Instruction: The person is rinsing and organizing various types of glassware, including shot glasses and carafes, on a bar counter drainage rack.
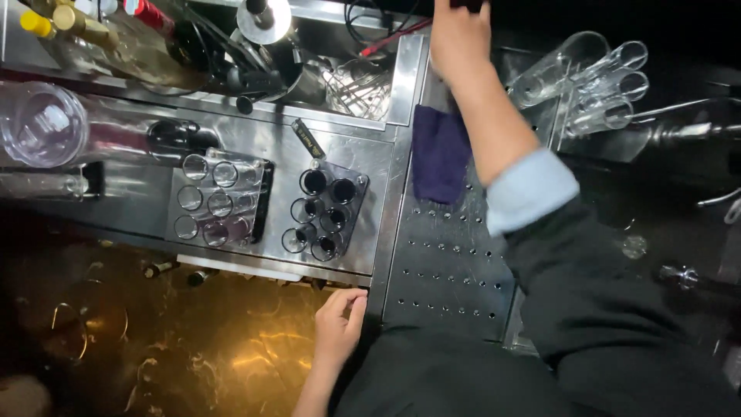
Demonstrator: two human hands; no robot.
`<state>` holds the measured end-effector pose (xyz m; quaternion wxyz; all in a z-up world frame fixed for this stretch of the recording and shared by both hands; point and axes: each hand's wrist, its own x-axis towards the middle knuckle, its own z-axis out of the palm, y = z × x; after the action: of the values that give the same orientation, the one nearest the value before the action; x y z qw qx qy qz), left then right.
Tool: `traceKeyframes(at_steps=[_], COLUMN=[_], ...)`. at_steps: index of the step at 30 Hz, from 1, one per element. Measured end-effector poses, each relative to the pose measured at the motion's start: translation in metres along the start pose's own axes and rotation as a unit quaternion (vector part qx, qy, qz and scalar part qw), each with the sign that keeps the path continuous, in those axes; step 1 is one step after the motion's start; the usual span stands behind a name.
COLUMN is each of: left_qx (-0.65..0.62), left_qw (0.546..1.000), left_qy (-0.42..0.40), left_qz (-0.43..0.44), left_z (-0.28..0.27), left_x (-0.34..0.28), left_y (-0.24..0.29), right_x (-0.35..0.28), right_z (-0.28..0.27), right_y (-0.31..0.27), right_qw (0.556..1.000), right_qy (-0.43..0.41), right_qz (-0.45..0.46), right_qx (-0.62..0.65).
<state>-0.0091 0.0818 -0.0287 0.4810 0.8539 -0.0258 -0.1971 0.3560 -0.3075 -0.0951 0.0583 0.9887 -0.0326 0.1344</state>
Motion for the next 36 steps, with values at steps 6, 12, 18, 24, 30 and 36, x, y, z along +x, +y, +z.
traceKeyframes(at_steps=[6, 12, 18, 24, 30, 36], left_qx=[-0.003, 0.018, 0.017, 0.014, 0.005, -0.038], left_qw=[1.000, 0.999, 0.998, 0.992, 0.991, 0.992], left_qy=[-0.007, -0.029, 0.002, 0.106, 0.135, 0.101], left_qz=[0.003, 0.037, 0.066, 0.067, -0.022, -0.066], left_z=[0.004, 0.010, 0.010, -0.001, -0.023, -0.032], left_x=[-0.002, -0.012, -0.039, -0.034, -0.010, 0.001], left_y=[0.007, 0.009, 0.016, -0.003, 0.004, -0.005], right_x=[-0.145, -0.178, -0.068, -0.138, -0.236, -0.279], right_z=[-0.148, -0.078, -0.050, -0.012, -0.047, -0.087], right_y=[-0.050, -0.065, -0.020, -0.049, -0.114, -0.158], right_qw=[0.934, 0.941, 0.937, 0.913, 0.861, 0.789], right_qy=[-0.250, -0.246, -0.294, 0.028, -0.067, -0.244], right_qz=[0.062, 0.006, 0.048, -0.021, -0.004, 0.102], right_qx=[0.246, 0.232, 0.180, 0.406, 0.504, 0.555])
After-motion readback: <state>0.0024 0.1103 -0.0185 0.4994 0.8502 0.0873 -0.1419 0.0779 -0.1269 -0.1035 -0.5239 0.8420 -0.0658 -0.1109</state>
